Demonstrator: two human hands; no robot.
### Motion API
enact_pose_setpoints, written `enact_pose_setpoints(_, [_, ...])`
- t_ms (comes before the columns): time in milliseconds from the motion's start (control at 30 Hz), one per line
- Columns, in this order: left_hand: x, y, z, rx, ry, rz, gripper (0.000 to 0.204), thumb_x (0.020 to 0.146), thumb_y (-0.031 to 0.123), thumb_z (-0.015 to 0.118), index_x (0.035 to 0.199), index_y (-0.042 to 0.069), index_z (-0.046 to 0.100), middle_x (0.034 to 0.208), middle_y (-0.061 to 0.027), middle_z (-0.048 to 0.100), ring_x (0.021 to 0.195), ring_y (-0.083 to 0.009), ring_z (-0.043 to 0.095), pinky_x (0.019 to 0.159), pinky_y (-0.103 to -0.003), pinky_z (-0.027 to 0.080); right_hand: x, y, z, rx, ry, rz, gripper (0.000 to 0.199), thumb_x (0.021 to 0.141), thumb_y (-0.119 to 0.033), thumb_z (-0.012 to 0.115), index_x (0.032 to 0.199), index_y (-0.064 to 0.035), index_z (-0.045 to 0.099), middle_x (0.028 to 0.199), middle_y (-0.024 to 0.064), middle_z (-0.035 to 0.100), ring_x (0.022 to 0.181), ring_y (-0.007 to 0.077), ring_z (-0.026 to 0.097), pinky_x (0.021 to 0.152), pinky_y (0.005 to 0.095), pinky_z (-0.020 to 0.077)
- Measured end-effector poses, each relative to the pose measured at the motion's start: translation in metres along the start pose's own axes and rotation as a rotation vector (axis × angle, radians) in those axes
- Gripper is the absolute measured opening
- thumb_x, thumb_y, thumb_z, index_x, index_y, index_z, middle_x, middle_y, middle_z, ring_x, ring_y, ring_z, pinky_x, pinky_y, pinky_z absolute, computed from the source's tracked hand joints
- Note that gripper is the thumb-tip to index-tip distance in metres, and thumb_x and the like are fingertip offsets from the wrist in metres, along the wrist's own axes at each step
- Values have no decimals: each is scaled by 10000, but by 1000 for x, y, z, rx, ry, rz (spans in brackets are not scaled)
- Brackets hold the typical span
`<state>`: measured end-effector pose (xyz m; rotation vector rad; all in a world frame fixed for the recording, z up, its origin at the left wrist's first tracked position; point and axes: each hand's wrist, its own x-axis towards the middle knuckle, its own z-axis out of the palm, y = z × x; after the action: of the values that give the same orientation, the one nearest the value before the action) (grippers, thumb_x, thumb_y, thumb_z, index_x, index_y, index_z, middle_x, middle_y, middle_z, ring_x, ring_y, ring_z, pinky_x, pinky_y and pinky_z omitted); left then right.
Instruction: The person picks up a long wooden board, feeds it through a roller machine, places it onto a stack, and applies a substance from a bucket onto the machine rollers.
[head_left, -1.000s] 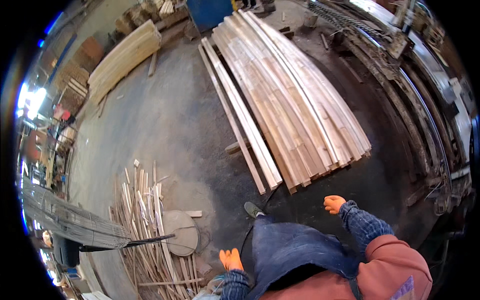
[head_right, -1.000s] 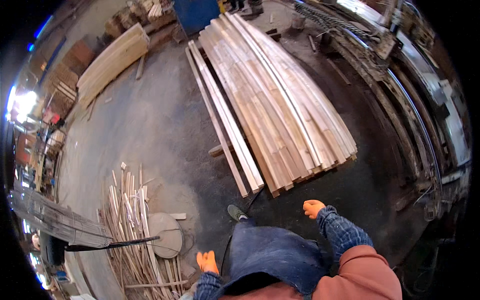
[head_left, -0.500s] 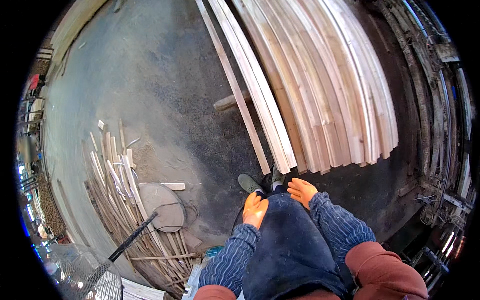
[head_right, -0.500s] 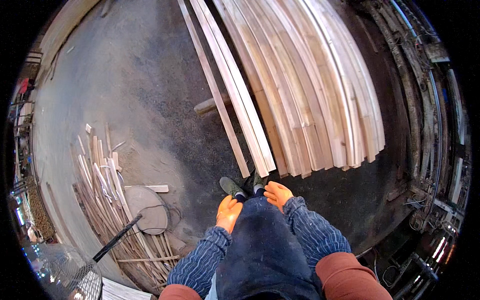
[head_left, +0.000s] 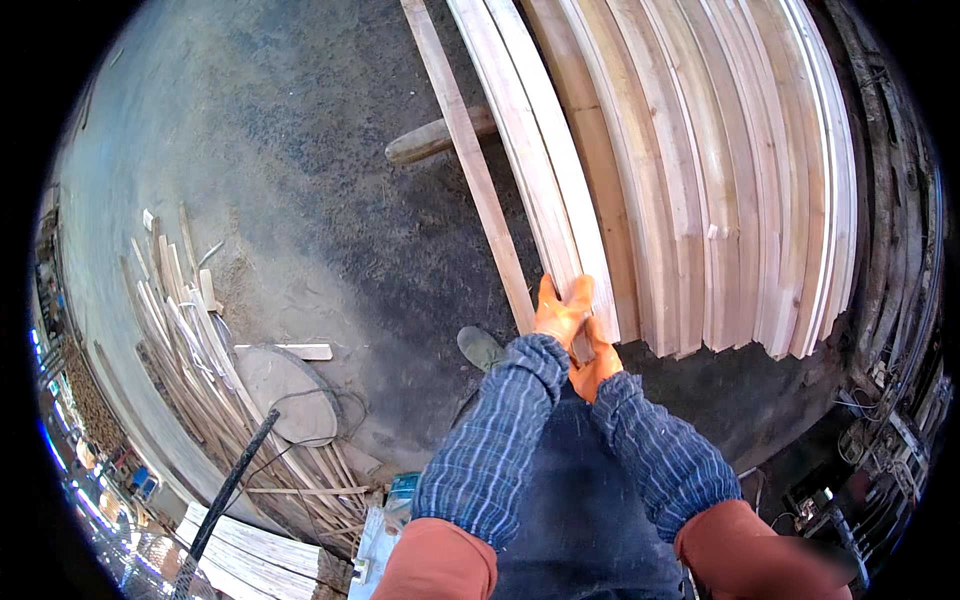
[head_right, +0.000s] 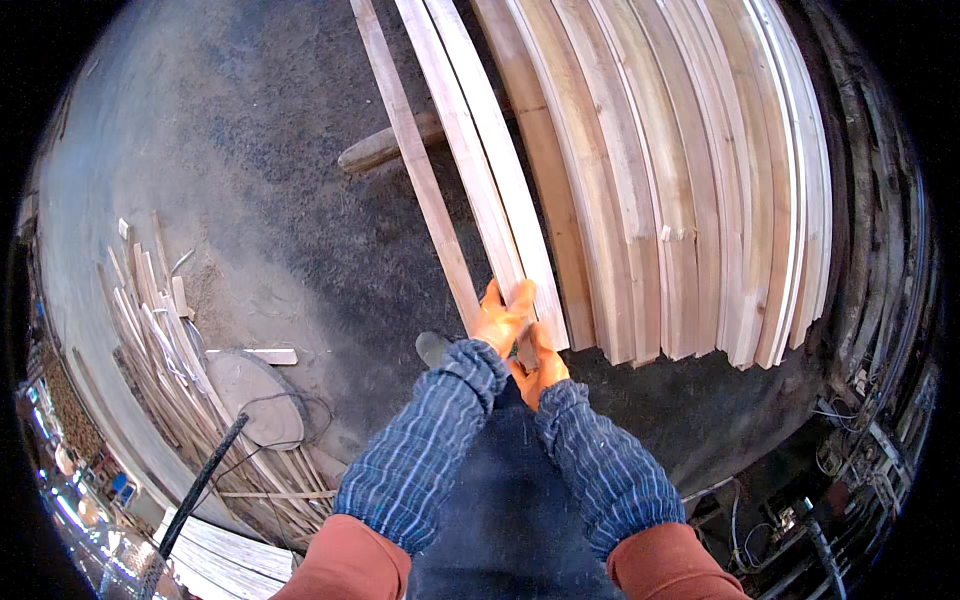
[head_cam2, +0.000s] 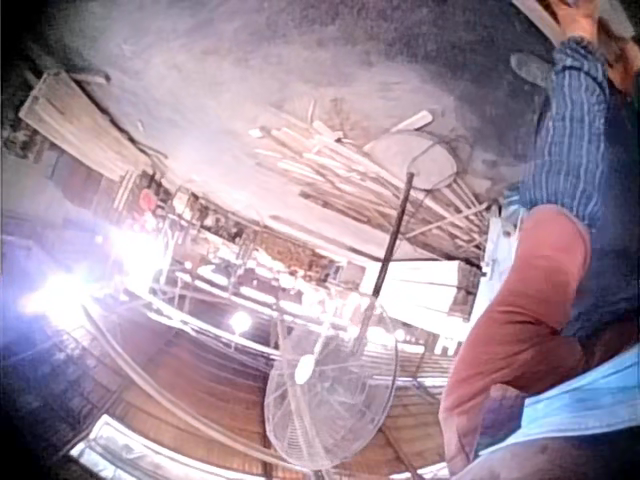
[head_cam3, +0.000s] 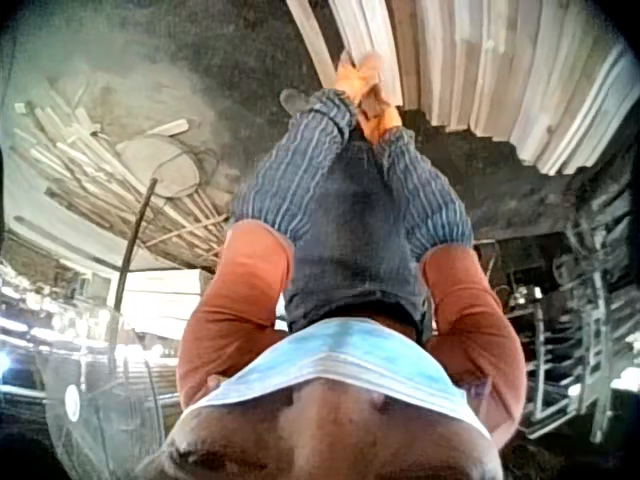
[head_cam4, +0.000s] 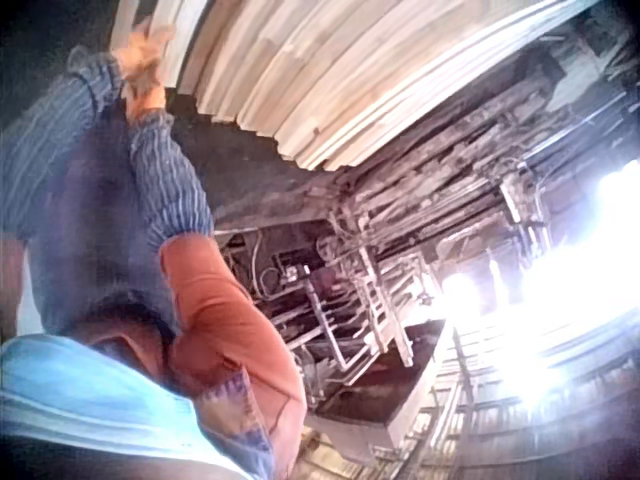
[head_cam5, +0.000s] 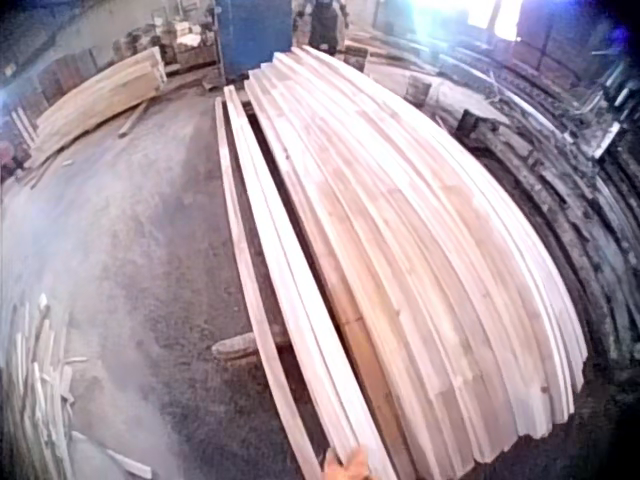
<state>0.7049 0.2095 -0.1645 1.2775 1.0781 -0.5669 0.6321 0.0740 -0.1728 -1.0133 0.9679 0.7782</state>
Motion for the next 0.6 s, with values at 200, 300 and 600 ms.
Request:
enact_pose_setpoints(200, [-26, 22, -1, -247, -8, -75, 1006, 821, 532, 744, 1512, -30, 275, 1310, -205, 584, 1163, -302, 594, 961, -381, 503, -27, -32, 42, 302, -7, 167, 587, 1009, -443, 525, 1473, -104, 405, 1457, 130, 484, 1339, 303, 459, 1100, 496, 404])
enact_pose_setpoints(300, [-42, 37, -11, -320, -32, -59, 941, 835, 476, 757, 1486, -25, 298, 1275, -195, 593, 1112, -285, 608, 920, -375, 520, -51, -43, 61, 319, -36, 143, 574, 982, -363, 611, 1423, -46, 423, 1388, 149, 531, 1286, 300, 512, 1061, 416, 451])
enact_pose_setpoints(600, [-117, 81, -29, -417, -16, 31, 757, 786, 258, 852, 1354, -22, 438, 1171, -143, 636, 1036, -218, 629, 913, -357, 518, -170, -99, 86, -293, -93, 107, 470, 1019, -414, 524, 1293, -32, 531, 1129, 102, 626, 913, 231, 613, 835, 337, 515])
